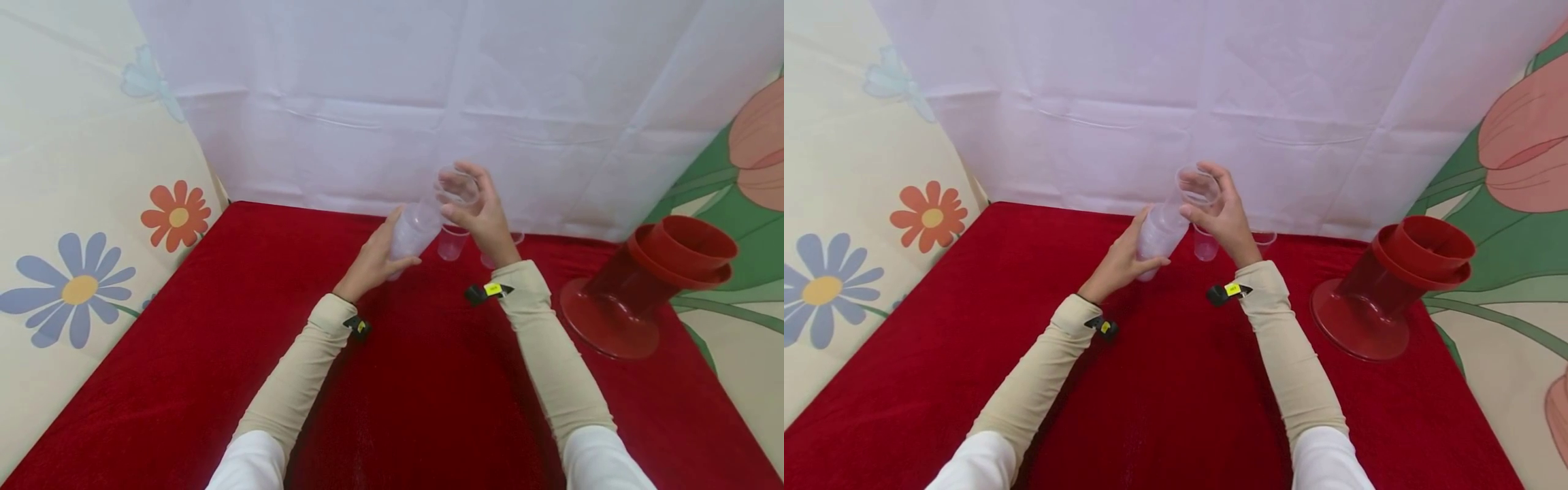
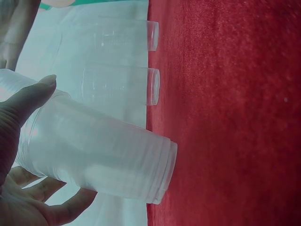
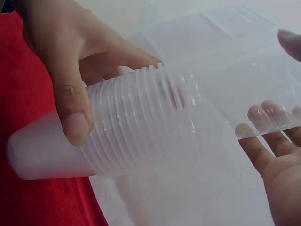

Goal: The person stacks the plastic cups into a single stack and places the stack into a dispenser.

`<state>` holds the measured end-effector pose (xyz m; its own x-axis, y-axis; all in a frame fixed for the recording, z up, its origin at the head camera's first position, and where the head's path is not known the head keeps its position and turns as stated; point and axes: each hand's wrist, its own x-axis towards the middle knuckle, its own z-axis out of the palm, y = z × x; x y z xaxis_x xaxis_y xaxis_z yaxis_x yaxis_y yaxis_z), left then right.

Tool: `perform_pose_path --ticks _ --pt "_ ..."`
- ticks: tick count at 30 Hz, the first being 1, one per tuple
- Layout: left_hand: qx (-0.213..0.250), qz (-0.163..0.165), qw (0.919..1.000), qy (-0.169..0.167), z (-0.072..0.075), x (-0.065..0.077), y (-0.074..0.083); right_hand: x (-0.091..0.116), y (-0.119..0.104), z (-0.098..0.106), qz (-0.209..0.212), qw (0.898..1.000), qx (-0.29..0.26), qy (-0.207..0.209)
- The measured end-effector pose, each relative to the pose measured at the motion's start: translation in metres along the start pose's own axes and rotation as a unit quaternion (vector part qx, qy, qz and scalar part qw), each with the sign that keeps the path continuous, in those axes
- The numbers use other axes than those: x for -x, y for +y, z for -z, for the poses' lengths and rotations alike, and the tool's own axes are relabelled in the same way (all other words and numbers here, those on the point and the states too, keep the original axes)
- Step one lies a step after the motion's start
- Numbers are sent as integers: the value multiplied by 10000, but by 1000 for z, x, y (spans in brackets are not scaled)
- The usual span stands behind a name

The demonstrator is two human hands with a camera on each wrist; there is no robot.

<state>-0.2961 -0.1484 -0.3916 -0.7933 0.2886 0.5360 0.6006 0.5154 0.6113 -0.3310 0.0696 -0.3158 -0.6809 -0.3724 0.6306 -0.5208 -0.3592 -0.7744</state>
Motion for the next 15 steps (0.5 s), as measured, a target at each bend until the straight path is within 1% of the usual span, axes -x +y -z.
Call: perform_pose_path --ticks 7,15 --pt "-12 43 10000 -43 -1 2 -2 4 5 -3 -252 9996 105 -108" --pt "-11 -30 10000 -14 0 1 -2 5 10 -3 -237 9994 173 -191"
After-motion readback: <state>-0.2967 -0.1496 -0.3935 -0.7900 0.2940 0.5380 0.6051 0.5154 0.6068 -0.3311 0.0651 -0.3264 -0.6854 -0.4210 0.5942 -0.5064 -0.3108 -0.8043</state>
